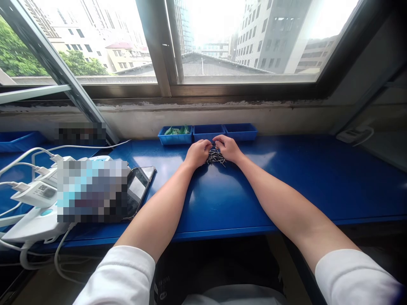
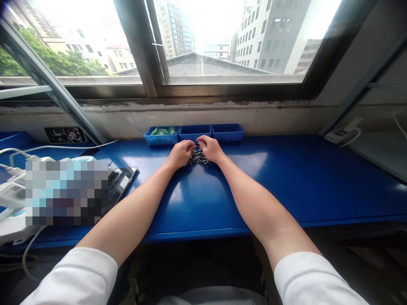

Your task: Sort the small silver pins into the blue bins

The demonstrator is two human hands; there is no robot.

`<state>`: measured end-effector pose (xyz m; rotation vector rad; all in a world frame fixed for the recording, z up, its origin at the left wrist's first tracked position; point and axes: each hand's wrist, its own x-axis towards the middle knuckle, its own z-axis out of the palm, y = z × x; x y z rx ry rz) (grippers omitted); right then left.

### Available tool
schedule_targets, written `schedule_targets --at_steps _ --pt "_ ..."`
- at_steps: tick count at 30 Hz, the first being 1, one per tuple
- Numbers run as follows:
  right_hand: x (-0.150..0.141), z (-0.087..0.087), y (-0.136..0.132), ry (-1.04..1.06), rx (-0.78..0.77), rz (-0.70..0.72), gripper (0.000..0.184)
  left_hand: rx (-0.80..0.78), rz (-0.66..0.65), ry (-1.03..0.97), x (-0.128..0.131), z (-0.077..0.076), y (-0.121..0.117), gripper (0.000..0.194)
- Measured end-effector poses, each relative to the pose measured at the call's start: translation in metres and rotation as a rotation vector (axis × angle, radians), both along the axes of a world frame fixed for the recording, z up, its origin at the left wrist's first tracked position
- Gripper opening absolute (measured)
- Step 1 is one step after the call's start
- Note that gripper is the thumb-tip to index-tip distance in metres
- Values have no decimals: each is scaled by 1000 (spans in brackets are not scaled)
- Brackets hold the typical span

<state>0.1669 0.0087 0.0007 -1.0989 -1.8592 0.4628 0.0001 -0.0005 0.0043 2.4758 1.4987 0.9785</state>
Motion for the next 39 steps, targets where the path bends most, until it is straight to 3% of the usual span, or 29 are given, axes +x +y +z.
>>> schedule_targets --at_steps 9,19,31,34,39 --pt "1 -1 3 191 -67 80 14 -48 29 -27 0 1 -2 28" --pt "0 -1 6 330 -123 139 18 -23 21 -21 1 -3 5 39" --pt "4 9 -3 379 -168 108 21 -24 40 11 0 -1 2 38" --pt "6 8 0 370 -95 18 20 -14 53 5 0 -2 3 37" --pt "18 7 5 157 147 -341 29 -82 99 -9 -3 -9 9 39"
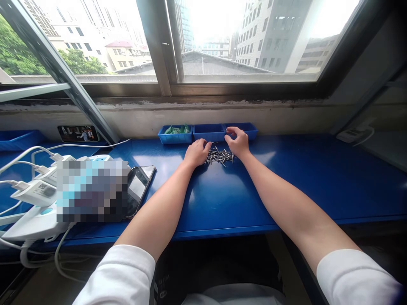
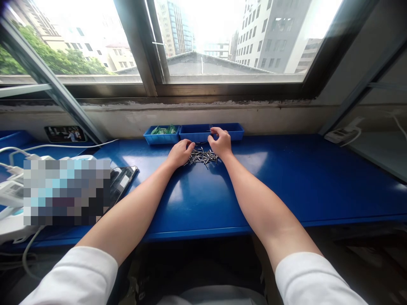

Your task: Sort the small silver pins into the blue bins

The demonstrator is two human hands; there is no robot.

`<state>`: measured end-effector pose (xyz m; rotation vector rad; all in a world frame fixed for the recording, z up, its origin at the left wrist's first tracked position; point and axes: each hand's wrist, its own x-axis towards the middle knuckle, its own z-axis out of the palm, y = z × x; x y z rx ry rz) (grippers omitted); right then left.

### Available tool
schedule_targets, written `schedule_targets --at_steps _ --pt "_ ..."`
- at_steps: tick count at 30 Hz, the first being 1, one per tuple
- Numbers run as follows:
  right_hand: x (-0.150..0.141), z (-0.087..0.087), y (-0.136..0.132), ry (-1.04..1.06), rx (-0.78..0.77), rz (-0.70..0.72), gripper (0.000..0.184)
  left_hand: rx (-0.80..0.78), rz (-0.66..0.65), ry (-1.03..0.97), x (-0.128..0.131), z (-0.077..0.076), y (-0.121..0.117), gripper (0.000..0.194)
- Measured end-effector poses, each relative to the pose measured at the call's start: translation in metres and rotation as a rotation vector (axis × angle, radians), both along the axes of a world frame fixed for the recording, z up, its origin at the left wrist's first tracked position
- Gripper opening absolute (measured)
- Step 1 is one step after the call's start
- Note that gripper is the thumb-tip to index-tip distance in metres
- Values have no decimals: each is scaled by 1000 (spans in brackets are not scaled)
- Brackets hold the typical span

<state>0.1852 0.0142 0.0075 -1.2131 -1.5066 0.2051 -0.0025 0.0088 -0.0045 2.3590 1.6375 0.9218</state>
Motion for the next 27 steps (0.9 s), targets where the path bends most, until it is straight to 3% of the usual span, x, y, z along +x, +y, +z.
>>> schedule_targets --at_steps 3,9,14,19,27 --pt "10 -2 5 -161 -8 -151 37 -32 2 10 -1 -3 2 43" --pt "24 -4 13 -259 -135 -320 57 -67 -8 34 -1 1 -2 45" --pt "28 -7 15 -343 -303 -335 73 -95 2 72 -1 3 -5 46" --pt "31 -14 22 -382 -421 -331 76 -102 -3 82 0 3 -5 47" --pt "27 -17 21 -390 -372 -298 71 -109 -19 92 -1 2 -4 53"
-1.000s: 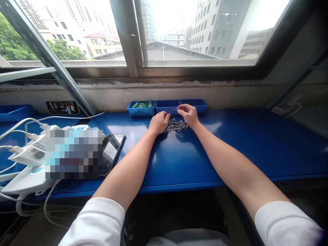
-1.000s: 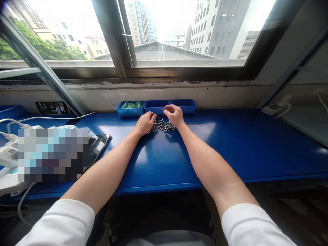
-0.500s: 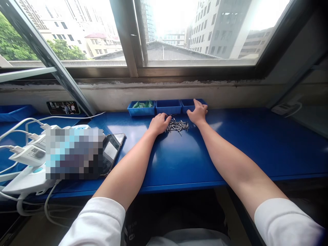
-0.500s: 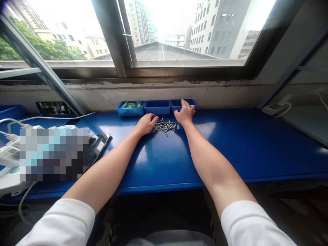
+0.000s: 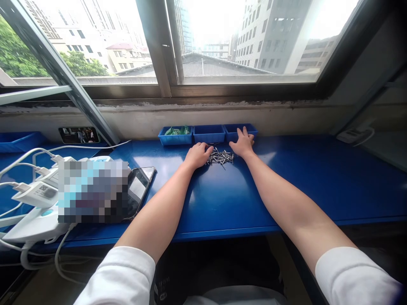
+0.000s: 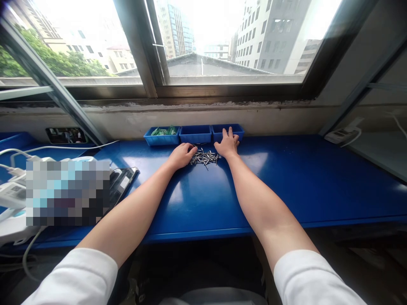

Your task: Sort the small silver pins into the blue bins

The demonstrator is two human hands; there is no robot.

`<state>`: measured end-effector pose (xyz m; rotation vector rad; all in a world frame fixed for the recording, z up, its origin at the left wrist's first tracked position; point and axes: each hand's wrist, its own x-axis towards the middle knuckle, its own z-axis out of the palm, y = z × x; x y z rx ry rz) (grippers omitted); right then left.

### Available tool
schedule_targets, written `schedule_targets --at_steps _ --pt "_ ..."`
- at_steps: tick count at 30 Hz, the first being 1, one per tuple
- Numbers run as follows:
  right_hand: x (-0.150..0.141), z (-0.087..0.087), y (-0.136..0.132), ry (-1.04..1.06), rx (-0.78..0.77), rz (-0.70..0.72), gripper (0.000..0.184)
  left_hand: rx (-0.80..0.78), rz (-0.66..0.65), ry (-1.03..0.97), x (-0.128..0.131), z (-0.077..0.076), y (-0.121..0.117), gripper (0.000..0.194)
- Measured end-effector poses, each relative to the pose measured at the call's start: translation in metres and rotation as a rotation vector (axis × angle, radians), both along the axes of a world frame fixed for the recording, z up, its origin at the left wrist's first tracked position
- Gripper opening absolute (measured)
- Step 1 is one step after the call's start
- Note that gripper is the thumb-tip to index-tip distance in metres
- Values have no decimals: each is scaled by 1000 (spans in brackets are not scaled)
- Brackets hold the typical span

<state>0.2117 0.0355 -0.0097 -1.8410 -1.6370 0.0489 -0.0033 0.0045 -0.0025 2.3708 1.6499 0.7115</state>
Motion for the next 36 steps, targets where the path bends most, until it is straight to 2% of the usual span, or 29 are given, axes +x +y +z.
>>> schedule_targets --at_steps 3,6,8,10,12,16,21,24,29,36 --pt "-7 2 -5 13 120 16 57 -29 -43 7 0 2 -2 60" --pt "-13 6 -11 18 223 80 32 -91 -126 46 -1 6 -6 72" --pt "-17 8 -14 7 217 159 17 -115 -184 90 -1 9 -9 81" --pt "-20 9 -16 -8 152 261 12 -114 -225 130 -2 11 -10 88" --pt "-23 8 -18 -26 71 338 14 -106 -250 158 -2 12 -10 92" --pt "-31 4 -20 -85 -38 376 21 -74 -269 161 -2 10 -9 87" --pt "-41 5 -23 -66 -48 438 25 -27 -288 139 0 8 -9 75" --pt "-45 8 -23 95 -36 441 32 -24 -279 139 1 8 -9 72" --pt "-52 5 -18 503 -16 415 42 0 -239 157 6 3 -8 65" --pt "-60 -3 -11 788 78 367 58 -28 -188 123 17 0 -8 60"
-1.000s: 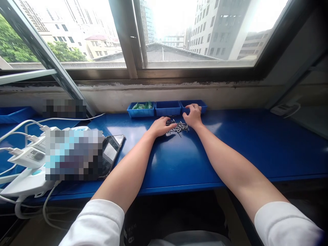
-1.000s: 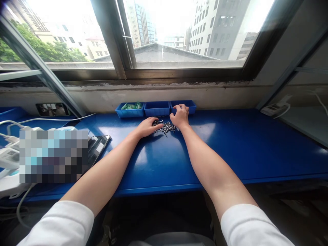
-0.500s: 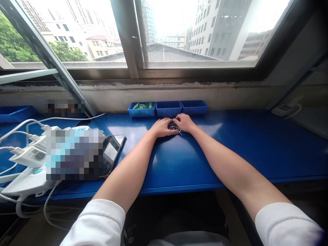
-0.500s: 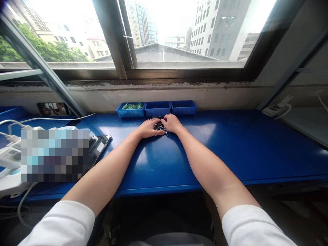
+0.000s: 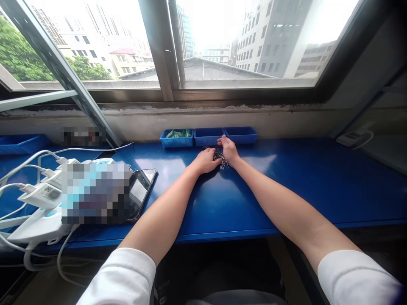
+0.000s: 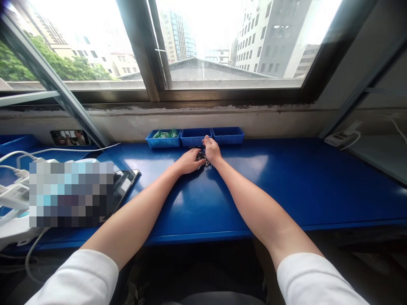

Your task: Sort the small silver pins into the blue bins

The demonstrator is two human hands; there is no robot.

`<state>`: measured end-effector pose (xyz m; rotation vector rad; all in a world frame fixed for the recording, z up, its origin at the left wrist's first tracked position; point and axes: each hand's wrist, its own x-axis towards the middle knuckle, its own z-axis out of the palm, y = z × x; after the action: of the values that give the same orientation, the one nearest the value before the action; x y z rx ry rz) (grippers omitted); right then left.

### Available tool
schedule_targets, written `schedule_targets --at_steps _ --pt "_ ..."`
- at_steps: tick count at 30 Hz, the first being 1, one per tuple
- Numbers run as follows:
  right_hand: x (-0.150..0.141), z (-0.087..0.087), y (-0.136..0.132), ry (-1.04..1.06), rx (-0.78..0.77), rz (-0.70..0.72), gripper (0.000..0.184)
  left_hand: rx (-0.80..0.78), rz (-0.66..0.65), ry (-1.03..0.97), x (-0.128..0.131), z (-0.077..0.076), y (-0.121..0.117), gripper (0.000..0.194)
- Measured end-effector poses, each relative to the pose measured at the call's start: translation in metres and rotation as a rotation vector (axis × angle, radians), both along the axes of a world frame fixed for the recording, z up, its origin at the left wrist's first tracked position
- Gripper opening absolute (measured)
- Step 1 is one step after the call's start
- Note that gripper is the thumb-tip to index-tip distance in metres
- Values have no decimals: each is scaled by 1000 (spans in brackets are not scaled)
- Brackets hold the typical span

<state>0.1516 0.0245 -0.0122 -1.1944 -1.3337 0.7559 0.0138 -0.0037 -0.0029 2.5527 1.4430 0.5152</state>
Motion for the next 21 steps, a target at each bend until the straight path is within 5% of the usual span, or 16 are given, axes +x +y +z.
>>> schedule_targets --at_steps 6,10,15,21 --pt "10 7 4 99 -88 -122 62 -5 -38 66 -11 7 -2 86" --pt "1 7 -1 105 -152 -74 66 -80 -56 120 -15 8 -5 102" --pt "-18 3 -9 102 -107 54 66 -29 -55 82 -9 4 -6 94" --pt "-6 11 -9 -13 -93 -11 46 16 -13 29 -6 2 -2 79"
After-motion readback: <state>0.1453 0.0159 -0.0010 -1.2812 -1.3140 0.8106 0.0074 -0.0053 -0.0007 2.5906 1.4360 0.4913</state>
